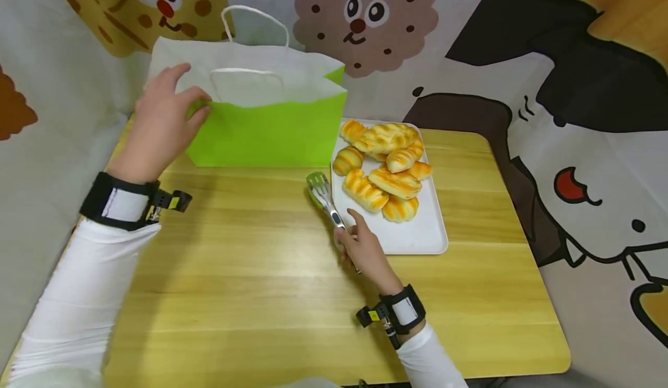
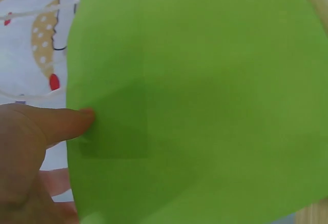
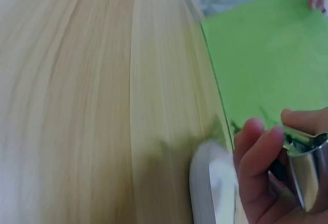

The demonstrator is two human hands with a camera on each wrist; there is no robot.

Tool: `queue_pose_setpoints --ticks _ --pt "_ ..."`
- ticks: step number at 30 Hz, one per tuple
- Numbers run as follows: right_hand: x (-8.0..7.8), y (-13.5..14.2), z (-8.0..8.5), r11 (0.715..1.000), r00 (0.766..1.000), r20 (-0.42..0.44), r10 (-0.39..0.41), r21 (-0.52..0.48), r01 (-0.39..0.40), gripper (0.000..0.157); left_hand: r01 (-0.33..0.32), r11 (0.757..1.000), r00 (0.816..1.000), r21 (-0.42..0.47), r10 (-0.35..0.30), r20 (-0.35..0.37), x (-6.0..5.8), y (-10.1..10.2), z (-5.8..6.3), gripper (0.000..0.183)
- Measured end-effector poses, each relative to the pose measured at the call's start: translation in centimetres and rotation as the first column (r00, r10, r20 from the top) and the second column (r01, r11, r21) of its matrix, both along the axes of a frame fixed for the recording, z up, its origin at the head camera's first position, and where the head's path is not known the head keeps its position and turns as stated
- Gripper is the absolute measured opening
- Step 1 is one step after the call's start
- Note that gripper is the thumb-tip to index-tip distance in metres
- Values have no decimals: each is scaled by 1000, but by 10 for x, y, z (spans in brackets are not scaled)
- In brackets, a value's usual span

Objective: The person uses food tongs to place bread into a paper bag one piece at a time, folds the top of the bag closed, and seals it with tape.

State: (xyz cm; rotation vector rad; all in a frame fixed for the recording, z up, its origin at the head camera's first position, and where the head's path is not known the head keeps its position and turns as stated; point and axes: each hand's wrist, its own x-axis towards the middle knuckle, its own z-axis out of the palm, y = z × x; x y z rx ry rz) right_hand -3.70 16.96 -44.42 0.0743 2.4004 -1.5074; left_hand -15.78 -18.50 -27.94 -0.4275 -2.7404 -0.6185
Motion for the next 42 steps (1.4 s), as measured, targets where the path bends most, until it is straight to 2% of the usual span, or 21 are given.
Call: queue_pose_setpoints --ticks 5,11,16,19,23,26,30,34,38,42 --pt "14 27 5 993 994 36 -106 -53 108 68 -9 1000 1000 14 8 13 25 -5 4 23" --pt "31 52 17 978 975 -82 -207 -23 206 55 19 999 999 -28 -19 -26 45 -14 7 20" --pt "43 70 23 951 940 -149 -308 -34 307 44 55 998 998 -10 -56 -38 43 -17 6 19" --pt "46 76 25 944 931 -158 -330 -36 328 41 63 998 998 6 -63 -14 42 -19 6 19" --pt "47 83 30 935 922 -159 -353 -33 353 41 62 998 998 7 -62 13 51 -20 4 19" --pt "47 87 35 928 915 -159 -372 -35 371 42 75 997 997 13 -74 -18 56 -21 2 18" --pt "46 93 36 921 911 -140 -388 -36 387 43 79 997 995 -12 -80 -68 57 -25 0 21" --pt "46 96 33 915 907 -123 -403 -29 402 45 32 998 992 -56 -38 -117 56 -30 -1 19" --pt "46 97 29 916 906 -139 -399 -16 401 44 -64 997 985 -40 56 -161 56 -31 -6 15" --pt "46 97 26 919 909 -145 -391 -7 394 45 -154 988 968 -12 149 -202 54 -31 -12 16"
